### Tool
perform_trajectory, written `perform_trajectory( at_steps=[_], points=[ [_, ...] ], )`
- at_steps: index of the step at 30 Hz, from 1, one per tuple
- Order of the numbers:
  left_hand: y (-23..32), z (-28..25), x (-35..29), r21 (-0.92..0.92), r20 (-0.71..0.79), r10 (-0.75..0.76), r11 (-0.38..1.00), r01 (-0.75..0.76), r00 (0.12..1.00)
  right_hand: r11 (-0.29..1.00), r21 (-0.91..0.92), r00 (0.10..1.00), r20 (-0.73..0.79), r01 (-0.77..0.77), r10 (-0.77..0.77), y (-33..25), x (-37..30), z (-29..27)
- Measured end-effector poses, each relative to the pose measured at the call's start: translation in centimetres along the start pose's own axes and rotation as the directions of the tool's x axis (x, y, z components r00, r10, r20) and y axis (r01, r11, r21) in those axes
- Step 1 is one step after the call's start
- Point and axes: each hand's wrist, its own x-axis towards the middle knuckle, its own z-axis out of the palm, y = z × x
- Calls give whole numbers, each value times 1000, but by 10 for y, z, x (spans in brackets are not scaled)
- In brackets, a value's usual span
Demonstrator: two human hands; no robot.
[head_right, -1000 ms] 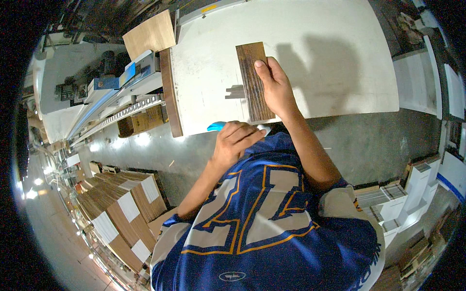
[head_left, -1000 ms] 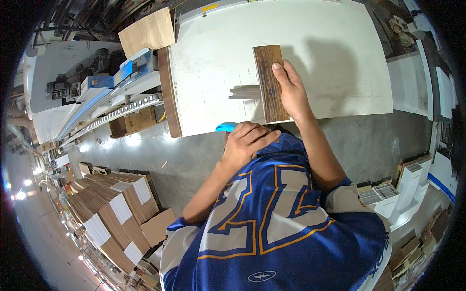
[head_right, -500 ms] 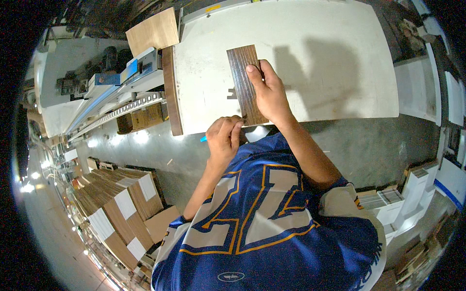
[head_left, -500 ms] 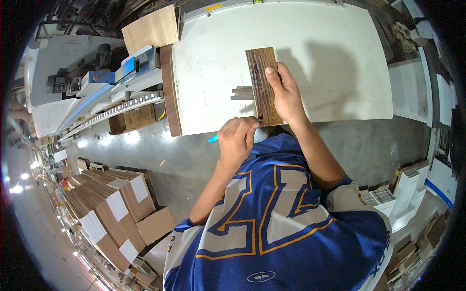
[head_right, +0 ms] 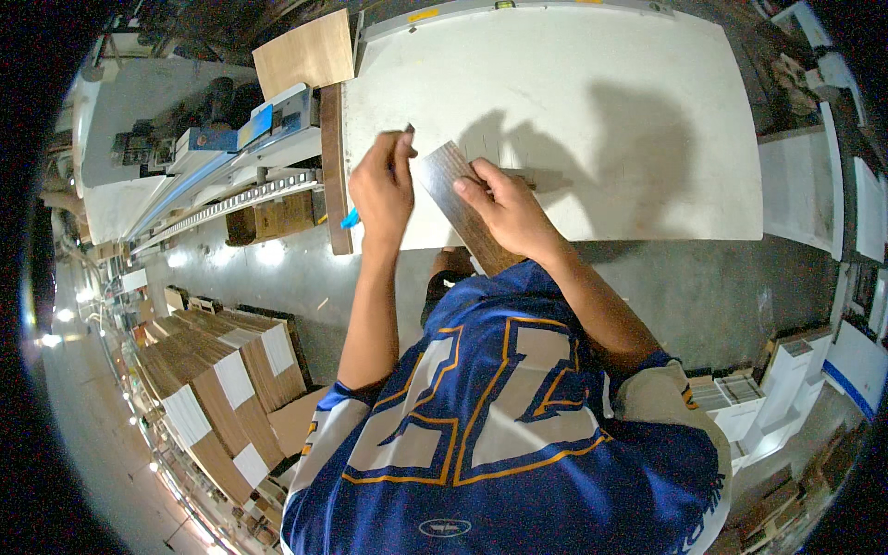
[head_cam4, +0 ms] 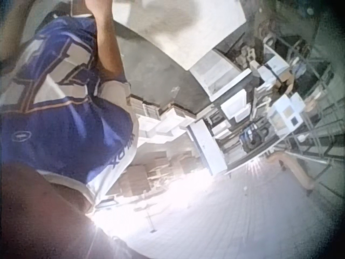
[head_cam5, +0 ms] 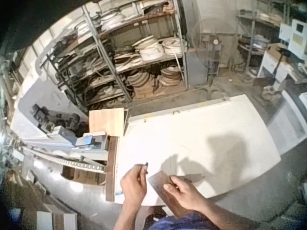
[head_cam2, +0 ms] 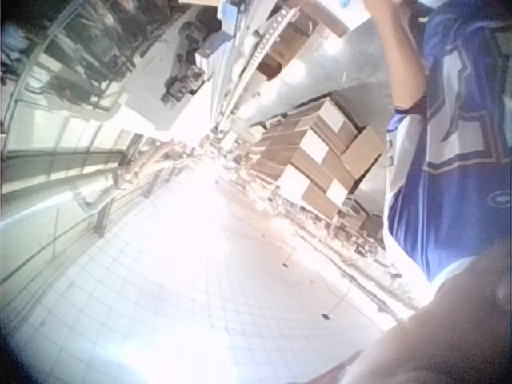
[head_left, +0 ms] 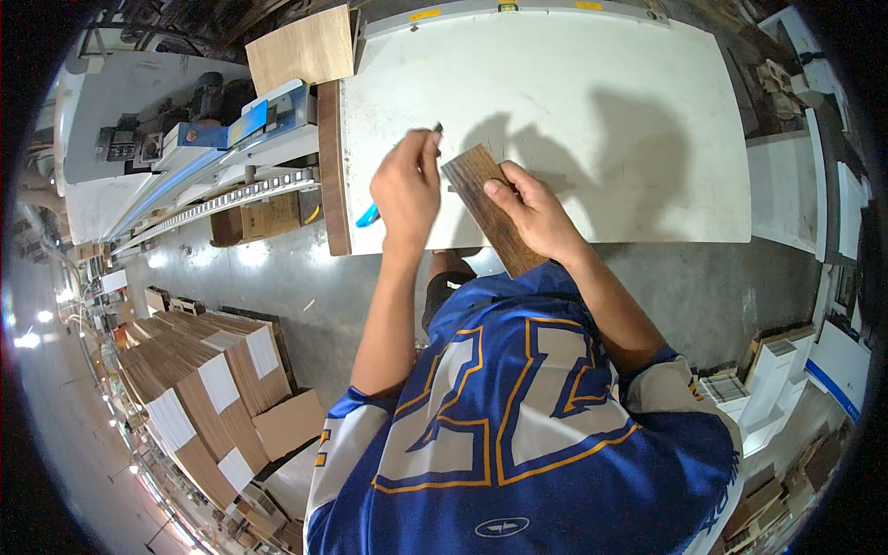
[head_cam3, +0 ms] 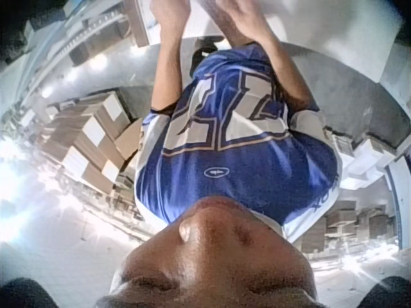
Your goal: The person uses a pen and a straight edge to mark lines on several small pieces of wood.
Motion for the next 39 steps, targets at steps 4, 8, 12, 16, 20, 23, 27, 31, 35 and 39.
perform_trajectory(
  at_steps=[4, 8, 12, 16, 20, 23, 27, 31, 35, 39],
  points=[
    [-38, 21, 15, -529, 196, -391, 730, 432, 899, 1000, 8, 1000, -11, 21, -21, 20, -3, 7],
    [-54, 30, -35, -465, 373, -385, 710, 529, 844, 998, 46, 996, -78, -39, 42, 51, -9, 4],
    [-51, 40, -93, -306, 641, -294, 748, 588, 709, 968, 250, 979, -194, -15, 66, 87, -8, 2],
    [-49, 53, -100, -253, 648, -288, 792, 556, 705, 873, 470, 968, -131, -130, 215, 116, -2, -2],
    [-61, 57, -60, -161, 463, -137, 958, 235, 876, 976, 195, 948, -281, -92, 146, 137, -3, -24],
    [-71, 61, -22, 8, 403, 12, 1000, -17, 915, 906, -386, 906, -424, -176, -5, 149, -7, -41],
    [-79, 83, 11, 214, 519, 49, 959, -186, 853, 808, -509, 939, -311, -297, 149, 157, -12, -44],
    [-84, 107, 15, 296, 649, -8, 924, -243, 760, 800, -517, 946, -263, -304, 190, 164, -7, -30],
    [-94, 118, 10, 290, 784, -75, 922, -257, 617, 804, -515, 950, -245, -296, 193, 172, -7, -24],
    [-123, 106, 18, 306, 709, -125, 941, -142, 694, 789, -530, 945, -264, -311, 195, 174, -6, -22]
  ],
)
